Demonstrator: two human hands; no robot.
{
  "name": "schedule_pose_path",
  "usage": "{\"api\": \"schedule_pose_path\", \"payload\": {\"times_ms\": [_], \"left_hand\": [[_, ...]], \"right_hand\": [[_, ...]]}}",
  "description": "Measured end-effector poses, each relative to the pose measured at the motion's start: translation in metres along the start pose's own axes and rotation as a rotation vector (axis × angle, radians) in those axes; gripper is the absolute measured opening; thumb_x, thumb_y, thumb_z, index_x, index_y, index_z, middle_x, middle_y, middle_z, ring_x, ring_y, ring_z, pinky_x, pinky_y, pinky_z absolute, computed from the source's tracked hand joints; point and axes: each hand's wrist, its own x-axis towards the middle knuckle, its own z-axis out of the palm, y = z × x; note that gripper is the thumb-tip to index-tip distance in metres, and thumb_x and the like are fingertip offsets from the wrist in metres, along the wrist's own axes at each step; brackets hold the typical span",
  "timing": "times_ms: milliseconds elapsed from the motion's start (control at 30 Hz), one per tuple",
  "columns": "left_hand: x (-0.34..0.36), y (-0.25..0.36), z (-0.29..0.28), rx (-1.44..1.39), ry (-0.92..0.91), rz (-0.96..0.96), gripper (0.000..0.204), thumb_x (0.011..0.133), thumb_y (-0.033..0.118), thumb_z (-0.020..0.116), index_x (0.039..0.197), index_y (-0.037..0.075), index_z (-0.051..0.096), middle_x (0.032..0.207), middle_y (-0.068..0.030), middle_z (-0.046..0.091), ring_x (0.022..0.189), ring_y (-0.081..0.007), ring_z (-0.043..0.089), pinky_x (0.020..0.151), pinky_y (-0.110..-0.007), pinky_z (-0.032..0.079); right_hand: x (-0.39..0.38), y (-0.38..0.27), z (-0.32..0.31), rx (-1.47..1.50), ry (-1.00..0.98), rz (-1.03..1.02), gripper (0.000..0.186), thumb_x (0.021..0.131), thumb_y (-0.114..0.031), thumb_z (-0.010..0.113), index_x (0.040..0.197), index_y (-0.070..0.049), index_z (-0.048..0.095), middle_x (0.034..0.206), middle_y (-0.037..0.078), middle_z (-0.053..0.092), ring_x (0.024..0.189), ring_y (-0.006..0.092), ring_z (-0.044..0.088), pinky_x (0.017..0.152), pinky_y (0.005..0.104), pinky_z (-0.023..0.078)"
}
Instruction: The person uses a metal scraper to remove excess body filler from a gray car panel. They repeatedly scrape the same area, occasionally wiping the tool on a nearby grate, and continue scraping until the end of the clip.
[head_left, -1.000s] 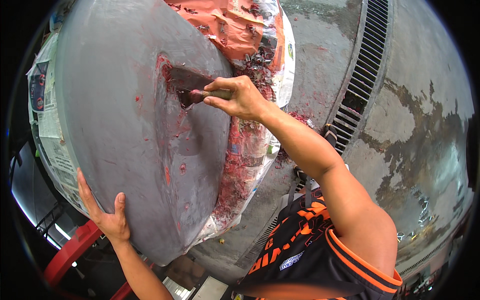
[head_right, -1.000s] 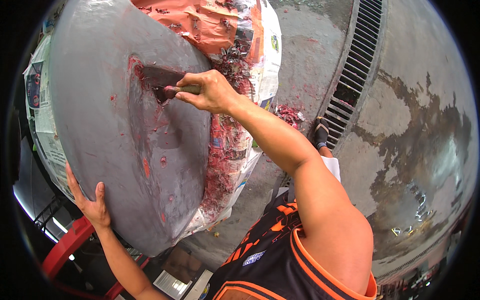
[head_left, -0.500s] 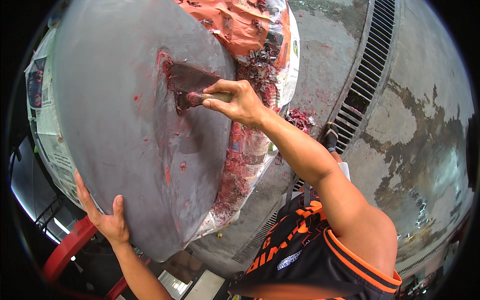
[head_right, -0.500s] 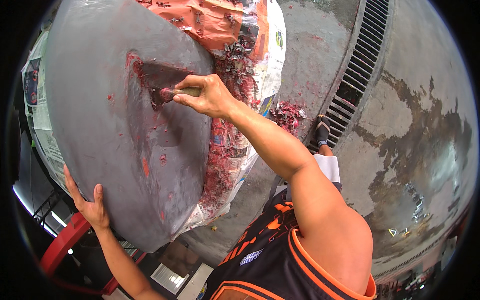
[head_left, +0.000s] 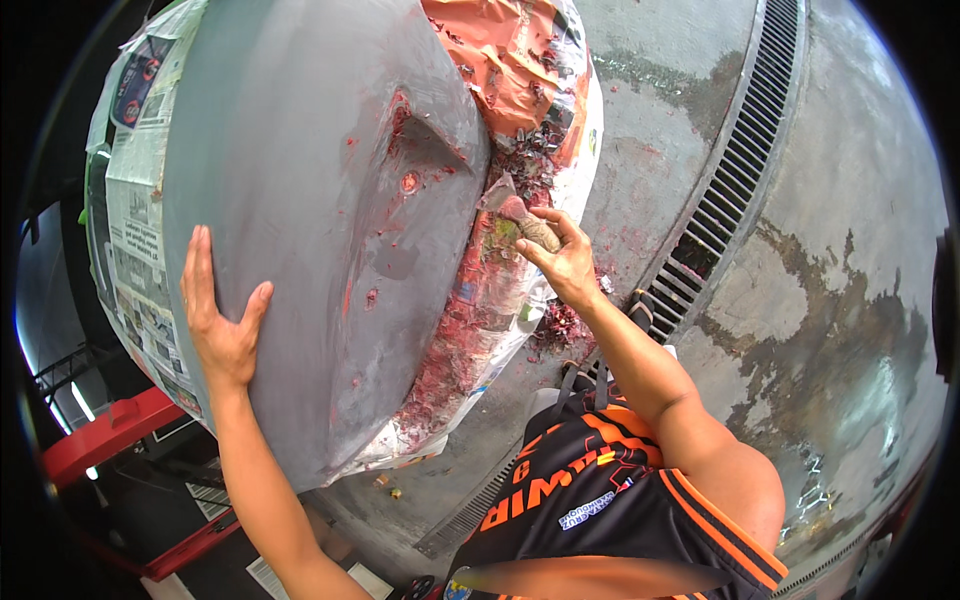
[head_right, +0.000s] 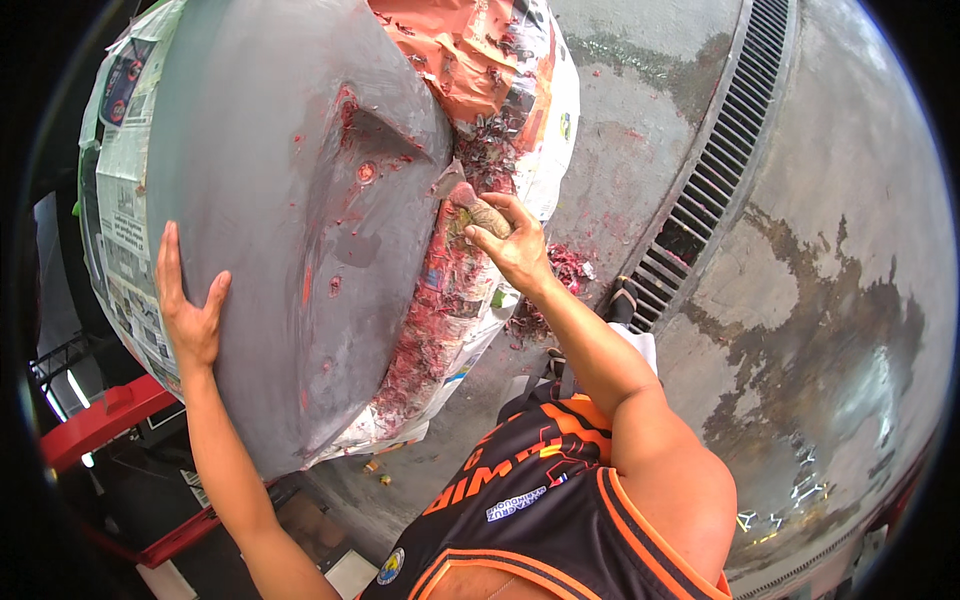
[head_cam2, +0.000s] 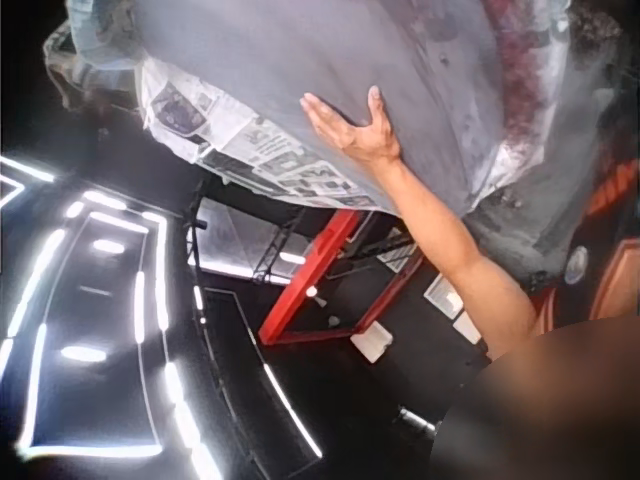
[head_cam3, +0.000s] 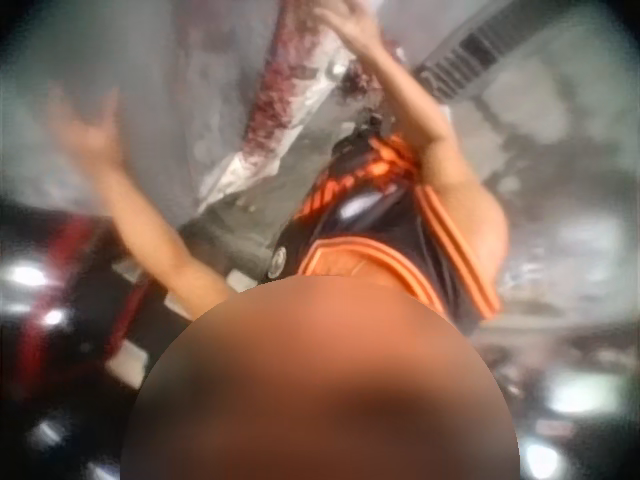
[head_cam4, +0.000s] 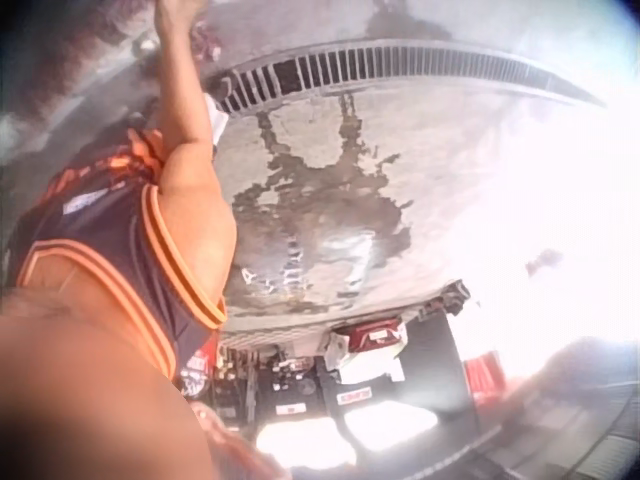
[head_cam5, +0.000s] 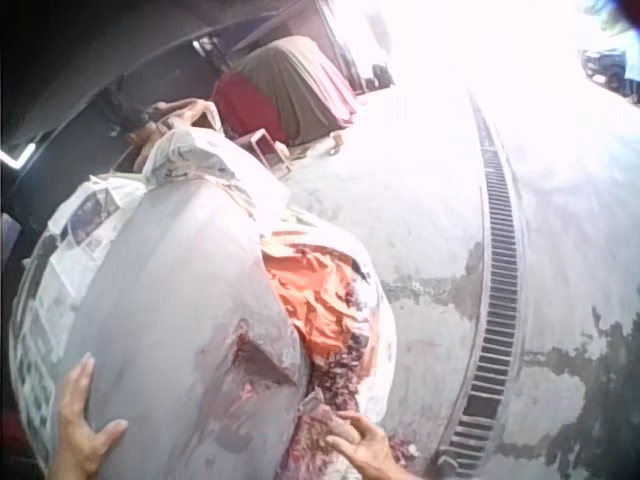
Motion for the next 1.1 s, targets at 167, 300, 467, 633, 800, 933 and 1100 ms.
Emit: {"api": "schedule_pose_path", "payload": {"times_ms": [167,300,467,633,800,933,1100], "left_hand": [[-0.001,-0.002,0.002,-0.006,0.041,-0.005,0.086,0.084,0.033,0.084,0.158,0.014,0.046,0.161,-0.0125,0.047,0.147,-0.0340,0.044,0.121,-0.047,0.035],[-0.003,-0.005,0.005,-0.012,0.053,-0.051,0.082,0.086,0.040,0.082,0.158,0.017,0.048,0.161,-0.0104,0.048,0.147,-0.0331,0.044,0.120,-0.047,0.037],[-0.003,-0.009,0.011,-0.031,0.098,-0.069,0.079,0.088,0.046,0.079,0.155,0.017,0.051,0.159,-0.0116,0.050,0.147,-0.0330,0.045,0.119,-0.047,0.037],[-0.005,-0.010,0.011,-0.026,0.134,-0.111,0.069,0.094,0.042,0.075,0.152,0.012,0.054,0.156,-0.0161,0.052,0.145,-0.0351,0.047,0.120,-0.046,0.038],[-0.004,-0.007,0.015,-0.045,0.153,-0.166,0.068,0.094,0.047,0.073,0.150,0.011,0.057,0.155,-0.0155,0.053,0.144,-0.0351,0.048,0.119,-0.046,0.039],[-0.004,-0.015,0.017,0.036,0.160,-0.109,0.075,0.093,0.054,0.071,0.151,0.010,0.054,0.156,-0.0149,0.052,0.144,-0.0350,0.049,0.118,-0.047,0.040],[-0.002,-0.031,0.028,0.109,0.170,-0.026,0.088,0.090,0.066,0.069,0.155,0.011,0.049,0.157,-0.0148,0.051,0.145,-0.0349,0.047,0.116,-0.050,0.043]], "right_hand": [[-0.012,-0.028,-0.017,0.024,-0.127,0.011,0.048,0.091,-0.034,0.082,0.121,-0.001,0.067,0.101,0.008,0.073,0.093,0.0153,0.067,0.084,0.0326,0.053],[-0.018,-0.045,-0.020,-0.104,-0.165,0.001,0.044,0.095,-0.034,0.074,0.119,0.002,0.068,0.093,0.008,0.071,0.087,0.0147,0.063,0.081,0.0316,0.052],[-0.040,-0.055,-0.032,-0.275,-0.181,0.008,0.051,0.095,-0.035,0.072,0.130,0.001,0.066,0.102,0.014,0.075,0.094,0.0220,0.070,0.086,0.0381,0.054],[-0.068,-0.050,-0.058,-0.302,-0.194,0.043,0.051,0.097,-0.034,0.071,0.133,0.001,0.064,0.103,0.014,0.074,0.095,0.0203,0.068,0.085,0.0367,0.053],[-0.089,-0.039,-0.102,-0.278,-0.141,0.078,0.046,0.100,-0.032,0.069,0.132,0.000,0.065,0.094,0.006,0.071,0.085,0.0121,0.061,0.074,0.0301,0.048],[-0.098,-0.040,-0.134,-0.278,-0.027,0.040,0.044,0.102,-0.033,0.068,0.128,0.002,0.067,0.092,0.006,0.071,0.081,0.0125,0.062,0.070,0.0294,0.049],[-0.107,-0.044,-0.181,-0.246,0.126,0.098,0.043,0.103,-0.036,0.068,0.127,0.000,0.068,0.085,0.001,0.066,0.067,0.0054,0.051,0.059,0.0241,0.040]]}}
